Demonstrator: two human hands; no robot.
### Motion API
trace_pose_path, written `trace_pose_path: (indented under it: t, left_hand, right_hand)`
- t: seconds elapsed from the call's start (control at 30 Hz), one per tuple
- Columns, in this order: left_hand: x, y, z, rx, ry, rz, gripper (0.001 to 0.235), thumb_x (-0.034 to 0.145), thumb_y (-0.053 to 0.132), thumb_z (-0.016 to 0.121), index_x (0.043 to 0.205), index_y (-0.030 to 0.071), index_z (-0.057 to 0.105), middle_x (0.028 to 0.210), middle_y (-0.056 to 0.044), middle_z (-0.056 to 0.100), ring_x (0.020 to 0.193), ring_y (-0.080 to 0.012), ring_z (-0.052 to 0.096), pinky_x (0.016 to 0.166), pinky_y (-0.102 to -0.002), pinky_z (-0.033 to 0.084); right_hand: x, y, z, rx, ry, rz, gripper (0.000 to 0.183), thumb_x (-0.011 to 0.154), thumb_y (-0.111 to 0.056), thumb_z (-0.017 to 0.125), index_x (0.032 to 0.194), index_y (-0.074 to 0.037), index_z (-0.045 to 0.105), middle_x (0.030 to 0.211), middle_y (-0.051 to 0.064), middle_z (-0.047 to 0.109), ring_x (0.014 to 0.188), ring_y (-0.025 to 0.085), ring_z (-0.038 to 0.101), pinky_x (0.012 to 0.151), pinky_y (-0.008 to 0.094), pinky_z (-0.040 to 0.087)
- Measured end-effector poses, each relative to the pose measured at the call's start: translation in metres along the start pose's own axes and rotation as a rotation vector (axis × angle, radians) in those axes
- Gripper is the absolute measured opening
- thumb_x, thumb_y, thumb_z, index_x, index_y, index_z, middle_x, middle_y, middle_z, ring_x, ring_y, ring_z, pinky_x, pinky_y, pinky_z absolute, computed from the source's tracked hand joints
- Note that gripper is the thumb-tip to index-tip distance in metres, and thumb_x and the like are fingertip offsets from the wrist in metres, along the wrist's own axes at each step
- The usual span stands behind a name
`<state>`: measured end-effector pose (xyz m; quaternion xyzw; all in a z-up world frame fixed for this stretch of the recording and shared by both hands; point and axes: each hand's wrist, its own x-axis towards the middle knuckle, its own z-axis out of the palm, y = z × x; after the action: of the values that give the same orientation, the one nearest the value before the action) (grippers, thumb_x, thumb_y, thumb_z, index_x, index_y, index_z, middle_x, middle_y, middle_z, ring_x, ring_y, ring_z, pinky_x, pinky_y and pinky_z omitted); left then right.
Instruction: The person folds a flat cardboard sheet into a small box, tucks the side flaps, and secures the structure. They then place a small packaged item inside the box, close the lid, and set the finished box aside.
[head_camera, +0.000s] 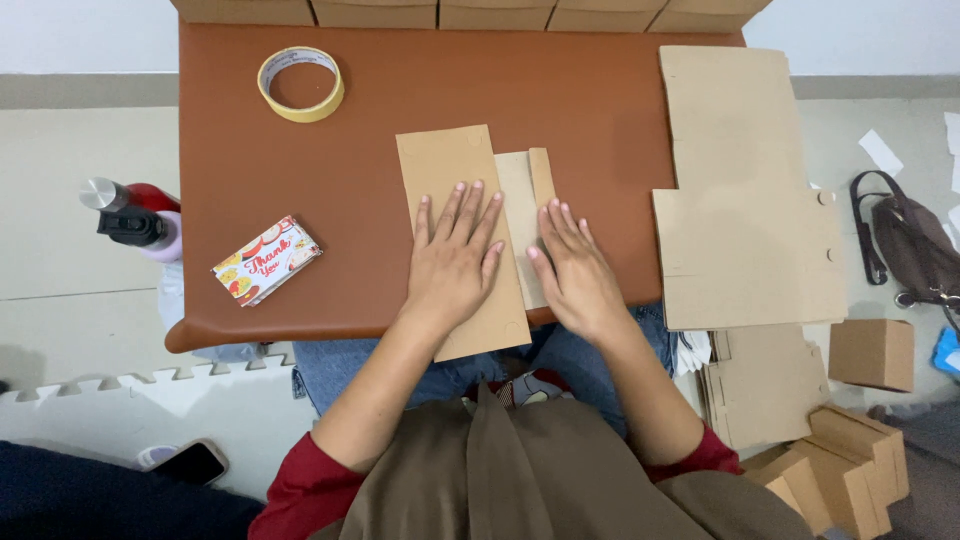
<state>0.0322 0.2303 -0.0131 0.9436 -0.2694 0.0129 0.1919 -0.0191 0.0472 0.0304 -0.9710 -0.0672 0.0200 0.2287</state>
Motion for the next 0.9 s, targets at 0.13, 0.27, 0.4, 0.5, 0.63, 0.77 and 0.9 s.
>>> trace_pose_path:
  t: [0.13, 0.27, 0.4, 0.5, 0.63, 0.77, 0.9]
  left_hand:
    - [0.000, 0.000, 0.002, 0.023, 0.018, -0.003, 0.058, 0.106, 0.044, 0.032, 0.159, 0.022, 0.031, 0.166, -0.009, 0.027, 0.154, -0.0276, 0.019, 0.123, -0.058, 0.001]
    - [-0.001, 0.002, 0.000, 0.013, 0.015, -0.019, 0.057, 0.106, 0.045, 0.032, 0.159, 0.024, 0.031, 0.166, -0.008, 0.029, 0.154, -0.0271, 0.020, 0.123, -0.057, 0.002]
    - [0.000, 0.001, 0.003, 0.034, 0.015, -0.032, 0.057, 0.106, 0.047, 0.032, 0.159, 0.025, 0.031, 0.166, -0.006, 0.028, 0.154, -0.0260, 0.019, 0.124, -0.056, 0.002]
    - [-0.001, 0.001, 0.002, 0.013, 0.012, -0.027, 0.056, 0.106, 0.046, 0.032, 0.159, 0.025, 0.032, 0.166, -0.006, 0.029, 0.154, -0.0264, 0.019, 0.124, -0.056, 0.001]
    - [-0.002, 0.004, -0.007, 0.013, 0.015, -0.006, 0.056, 0.107, 0.045, 0.030, 0.158, 0.024, 0.033, 0.165, -0.009, 0.030, 0.154, -0.0298, 0.021, 0.123, -0.059, 0.003]
    - [-0.007, 0.013, -0.016, -0.052, 0.034, 0.254, 0.037, 0.104, 0.044, 0.043, 0.130, 0.025, 0.060, 0.156, -0.012, 0.041, 0.149, -0.0389, 0.029, 0.115, -0.073, 0.009]
    - [-0.005, 0.009, -0.015, -0.123, 0.097, 0.369, 0.032, 0.100, 0.051, 0.050, 0.099, 0.021, 0.062, 0.148, -0.008, 0.048, 0.144, -0.0340, 0.039, 0.115, -0.069, 0.020]
  right_hand:
    - [0.055, 0.014, 0.003, -0.072, 0.012, -0.012, 0.056, 0.109, -0.030, 0.039, 0.150, 0.009, 0.042, 0.155, 0.032, 0.037, 0.148, 0.041, 0.032, 0.122, 0.054, 0.018]
    - [0.095, 0.038, 0.014, -0.094, 0.022, -0.009, 0.058, 0.110, -0.034, 0.036, 0.149, 0.009, 0.044, 0.154, 0.031, 0.038, 0.148, 0.038, 0.032, 0.121, 0.054, 0.016]
    - [0.068, 0.018, 0.002, -0.118, 0.041, -0.028, 0.058, 0.110, -0.033, 0.038, 0.150, 0.010, 0.042, 0.155, 0.032, 0.036, 0.148, 0.040, 0.031, 0.121, 0.054, 0.018]
    - [-0.002, 0.003, 0.015, -0.172, 0.124, -0.063, 0.054, 0.108, -0.028, 0.042, 0.149, 0.008, 0.045, 0.154, 0.031, 0.039, 0.147, 0.040, 0.034, 0.120, 0.052, 0.025]
    - [-0.082, -0.003, 0.027, -0.184, 0.169, -0.036, 0.053, 0.106, -0.028, 0.046, 0.149, 0.002, 0.047, 0.155, 0.025, 0.042, 0.146, 0.036, 0.037, 0.119, 0.049, 0.028]
    - [-0.085, 0.007, 0.021, -0.141, 0.272, 0.023, 0.045, 0.102, -0.035, 0.054, 0.134, -0.004, 0.063, 0.125, 0.015, 0.061, 0.121, 0.030, 0.056, 0.104, 0.044, 0.040]
    - [-0.050, 0.024, 0.028, -0.198, 0.423, 0.079, 0.050, 0.091, -0.046, 0.072, 0.125, -0.010, 0.069, 0.092, 0.004, 0.059, 0.091, 0.027, 0.062, 0.077, 0.039, 0.051]
